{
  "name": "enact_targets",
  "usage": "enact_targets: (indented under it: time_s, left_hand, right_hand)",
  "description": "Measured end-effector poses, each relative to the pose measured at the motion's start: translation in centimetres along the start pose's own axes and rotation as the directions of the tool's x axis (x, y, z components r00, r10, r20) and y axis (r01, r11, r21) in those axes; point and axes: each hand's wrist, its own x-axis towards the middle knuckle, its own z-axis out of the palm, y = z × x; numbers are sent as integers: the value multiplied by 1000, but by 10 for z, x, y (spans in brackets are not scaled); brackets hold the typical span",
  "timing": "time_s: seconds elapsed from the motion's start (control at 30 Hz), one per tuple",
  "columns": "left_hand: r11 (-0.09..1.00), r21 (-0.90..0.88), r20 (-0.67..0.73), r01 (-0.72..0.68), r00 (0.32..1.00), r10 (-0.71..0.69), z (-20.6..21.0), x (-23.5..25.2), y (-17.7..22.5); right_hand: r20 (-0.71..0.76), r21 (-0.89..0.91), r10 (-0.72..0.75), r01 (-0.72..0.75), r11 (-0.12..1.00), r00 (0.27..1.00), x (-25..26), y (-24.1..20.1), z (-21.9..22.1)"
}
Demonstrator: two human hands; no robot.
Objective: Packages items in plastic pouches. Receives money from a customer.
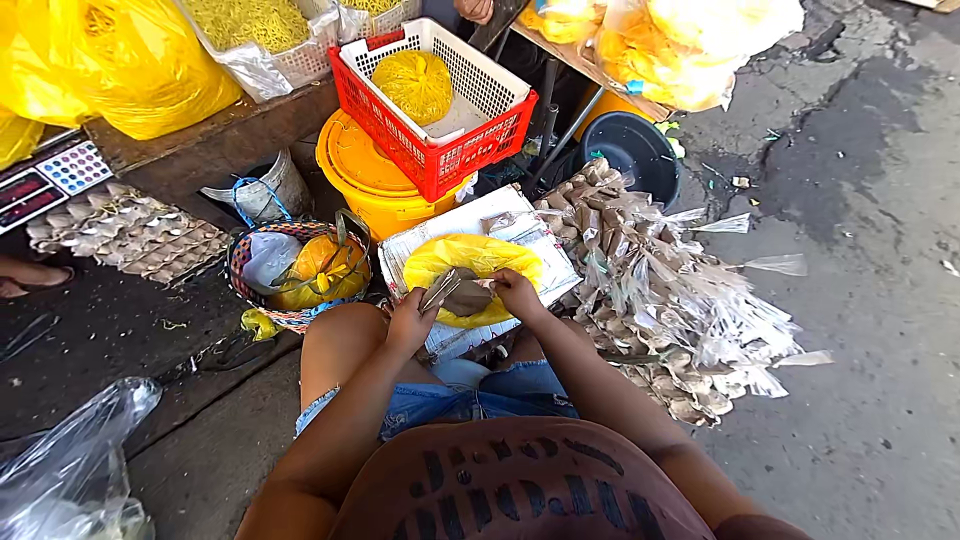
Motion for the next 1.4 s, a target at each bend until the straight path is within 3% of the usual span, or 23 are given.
enact_targets:
  time_s: [0.33,0.47,0.63,0.77,0.87,1.0,1.07,1.2,1.3,1.4]
  left_hand:
    - [997,-25,31,-68,997,69,4,6,1]
    - [997,19,55,-81,995,79,6,5,3]
    - [999,6,57,-52,997,52,2,2,3]
    - [998,-47,28,-52,998,53,-1,-1,2]
    - [994,-97,22,-52,998,55,-3,-2,3]
    - [972,-218,-17,-85,996,84,0,-1,3]
    - [917,-383,-64,-111,994,94,1,1,6]
    - [599,-795,-76,-95,996,56,-12,5,27]
    - [504,-859,-96,-90,995,13,-38,14,51]
    - [555,-808,-229,-200,973,18,-68,29,71]
  right_hand:
    - [-29,122,-106,109,987,994,-13,-46,-71]
    - [89,13,-136,135,991,987,-4,-57,-60]
    - [203,-192,-242,281,940,949,-8,-84,-17]
    - [143,-330,-496,514,792,856,-26,-100,0]
    - [19,-322,-587,561,763,809,-28,-102,-21]
    - [-135,-195,-460,431,881,878,-29,-88,-59]
    - [-175,-122,-336,318,940,925,-27,-69,-66]
    - [-162,-98,-107,92,991,981,-21,-8,-48]
    - [-151,-149,-17,-6,989,988,-27,18,-25]
    - [-223,-160,-93,58,985,970,-31,33,-10]
